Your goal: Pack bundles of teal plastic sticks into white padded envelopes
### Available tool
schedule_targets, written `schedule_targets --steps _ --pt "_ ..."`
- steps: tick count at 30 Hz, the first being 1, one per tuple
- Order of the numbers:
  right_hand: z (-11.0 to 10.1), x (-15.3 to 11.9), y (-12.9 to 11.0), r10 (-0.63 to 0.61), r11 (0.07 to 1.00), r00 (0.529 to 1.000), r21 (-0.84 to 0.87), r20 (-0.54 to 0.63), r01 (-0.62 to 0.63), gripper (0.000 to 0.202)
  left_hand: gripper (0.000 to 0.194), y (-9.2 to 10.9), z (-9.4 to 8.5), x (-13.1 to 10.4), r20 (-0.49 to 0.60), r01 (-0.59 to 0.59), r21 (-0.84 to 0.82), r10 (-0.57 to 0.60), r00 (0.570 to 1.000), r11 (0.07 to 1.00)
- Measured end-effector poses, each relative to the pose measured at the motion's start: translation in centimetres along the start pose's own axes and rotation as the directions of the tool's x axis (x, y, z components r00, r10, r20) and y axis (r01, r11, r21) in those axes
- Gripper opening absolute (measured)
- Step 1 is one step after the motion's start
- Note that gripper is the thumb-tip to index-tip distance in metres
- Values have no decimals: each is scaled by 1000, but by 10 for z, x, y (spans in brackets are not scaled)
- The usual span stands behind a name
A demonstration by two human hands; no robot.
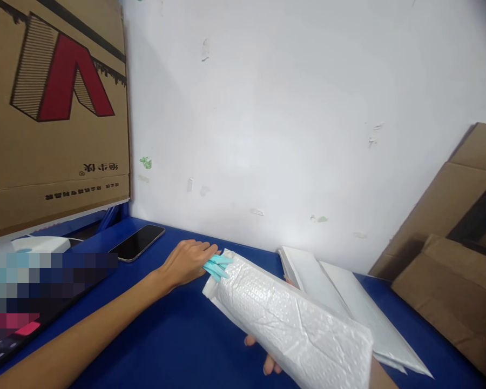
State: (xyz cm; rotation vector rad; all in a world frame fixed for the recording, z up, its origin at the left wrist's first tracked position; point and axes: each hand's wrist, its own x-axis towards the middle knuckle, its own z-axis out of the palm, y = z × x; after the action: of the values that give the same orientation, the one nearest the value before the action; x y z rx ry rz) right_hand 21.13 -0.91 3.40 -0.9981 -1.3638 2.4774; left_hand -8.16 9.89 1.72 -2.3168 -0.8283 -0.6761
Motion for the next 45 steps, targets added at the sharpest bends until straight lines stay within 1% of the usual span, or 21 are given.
schedule_targets --steps 1,3,5,7,8,9,11,13,14,16,20,22,26,31,33,36,40,42,43,45 --pt "0 0 1 -7 997 999 81 31 5 119 27 1 0 0 15 -9 -3 9 1000 1000" --pt "2 -3 4 -24 973 995 230 101 1 114 25 3 1 0 44 -16 -5 16 999 1000" --pt "6 -6 5 -72 953 990 301 124 31 108 23 4 2 0 69 -17 -8 18 997 1000" --pt "10 -7 6 -72 942 985 334 158 16 109 20 5 3 0 93 -18 -14 19 996 1000" --pt "12 -7 6 -80 940 985 341 154 23 109 19 6 3 0 104 -19 -18 21 994 1000" --pt "14 -7 7 -96 939 987 340 133 45 105 18 5 3 -1 116 -19 -22 21 993 1000" --pt "18 -8 10 -148 944 987 308 62 122 92 17 4 2 0 139 -11 -29 15 990 1000" --pt "24 -10 11 -215 938 976 272 -32 216 78 16 2 1 0 161 7 -30 -2 987 1000" --pt "26 -11 11 -233 934 970 260 -70 244 73 14 0 1 0 171 18 -28 -13 985 999" --pt "31 -14 11 -248 929 961 250 -120 271 67 10 -2 -1 0 193 37 -20 -32 981 999" --pt "35 -19 8 -230 934 964 247 -132 257 60 8 -2 -3 1 238 56 -3 -54 970 998" --pt "36 -20 7 -217 935 967 257 -131 244 59 10 1 -5 3 261 56 4 -55 964 998" --pt "36 -18 6 -198 939 974 264 -111 221 66 18 8 -7 5 307 57 26 -62 950 998" --pt "39 -20 5 -230 925 960 269 -162 267 57 24 13 -9 8 358 77 64 -95 929 995" --pt "38 -20 6 -230 923 961 277 -156 266 58 25 15 -10 9 375 92 75 -114 920 993" --pt "34 -18 9 -223 922 962 286 -157 260 63 24 17 -11 10 394 122 86 -146 907 989" --pt "33 -16 9 -239 915 940 267 -244 302 61 21 21 -12 10 403 152 79 -171 899 985" --pt "35 -15 8 -222 921 933 254 -282 296 58 18 24 -12 10 404 154 56 -164 900 986" --pt "36 -14 7 -205 922 935 264 -288 283 57 16 25 -12 9 405 154 41 -157 901 987" --pt "38 -13 5 -185 920 947 292 -264 261 57 14 27 -13 9 407 147 3 -135 904 989"
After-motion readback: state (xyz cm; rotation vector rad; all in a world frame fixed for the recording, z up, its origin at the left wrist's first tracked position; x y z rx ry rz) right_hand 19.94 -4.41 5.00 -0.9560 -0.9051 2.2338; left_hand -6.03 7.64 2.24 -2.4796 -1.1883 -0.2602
